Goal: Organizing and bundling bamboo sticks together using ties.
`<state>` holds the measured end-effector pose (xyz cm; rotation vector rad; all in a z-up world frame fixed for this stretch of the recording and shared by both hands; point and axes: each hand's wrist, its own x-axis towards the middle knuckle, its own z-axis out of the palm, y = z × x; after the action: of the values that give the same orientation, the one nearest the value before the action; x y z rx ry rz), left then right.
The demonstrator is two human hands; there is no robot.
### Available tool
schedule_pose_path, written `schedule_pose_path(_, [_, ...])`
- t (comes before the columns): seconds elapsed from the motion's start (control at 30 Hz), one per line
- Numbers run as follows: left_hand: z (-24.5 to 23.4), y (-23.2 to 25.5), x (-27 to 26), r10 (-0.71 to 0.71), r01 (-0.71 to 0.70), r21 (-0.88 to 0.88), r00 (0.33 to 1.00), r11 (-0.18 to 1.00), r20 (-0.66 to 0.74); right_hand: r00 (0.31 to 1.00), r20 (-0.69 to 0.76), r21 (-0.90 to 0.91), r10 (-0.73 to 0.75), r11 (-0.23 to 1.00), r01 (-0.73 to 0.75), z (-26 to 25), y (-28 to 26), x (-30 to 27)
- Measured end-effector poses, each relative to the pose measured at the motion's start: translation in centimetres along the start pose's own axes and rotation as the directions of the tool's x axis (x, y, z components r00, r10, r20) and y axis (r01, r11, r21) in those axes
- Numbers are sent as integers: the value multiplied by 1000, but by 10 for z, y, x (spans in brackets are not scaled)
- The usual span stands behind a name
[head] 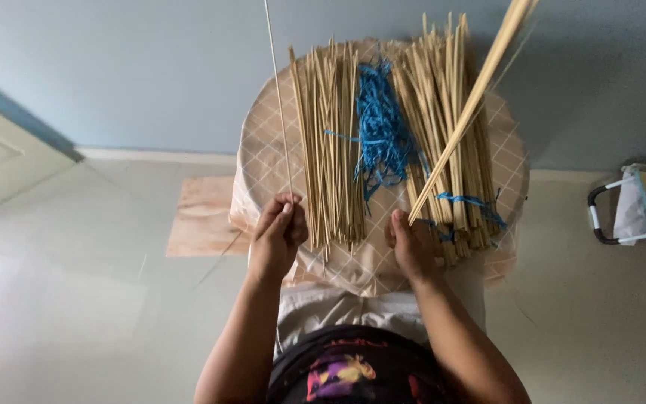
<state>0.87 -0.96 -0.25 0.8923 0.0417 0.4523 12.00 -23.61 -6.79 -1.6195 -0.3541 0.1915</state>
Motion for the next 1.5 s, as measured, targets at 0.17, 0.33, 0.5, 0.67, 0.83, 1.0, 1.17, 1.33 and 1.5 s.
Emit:
schedule_pose_path(0.17, [-4, -4, -2, 40, -34, -109, 998, 993, 52, 999, -20, -19, 26, 999, -26, 2, -29, -7])
schedule_pose_path(0.33, [-8, -14, -4, 50, -46, -90, 998, 995, 36, 997, -50, 60, 60, 997, -57, 4, -21, -8])
schedule_pose_path(0.5, [-3, -19, -8, 10, -5, -94, 998, 996, 56, 997, -68, 158, -22, 987, 32, 5, -14, -7])
schedule_pose_path(0.67, [-2, -28, -4, -9, 20, -96, 994, 995, 107, 997, -25, 214, -72, 974, 76, 5, -11, -4])
schedule_pose_path(0.83, [3, -28, -9, -13, 22, -71, 992, 997, 126, 997, -16, 197, -78, 977, 79, 6, -24, -6])
schedule_pose_path(1.0, [46, -21, -33, 80, -224, 548, 958, 806, 274, 947, 144, 133, -288, 954, 270, 7, -32, -16])
schedule_pose_path(1.17, [86, -19, -47, 273, -488, 780, 871, 390, 409, 966, 143, 350, -214, 924, 153, 9, -24, -23])
schedule_pose_path(1.33, [58, -18, -22, 382, -519, 751, 844, 408, 376, 938, -33, 396, -346, 857, 330, 2, -77, -4])
schedule_pose_path(1.5, [7, 10, 32, 262, -93, 995, 962, 28, 82, 984, -14, 278, -180, 944, 177, -21, -49, 32])
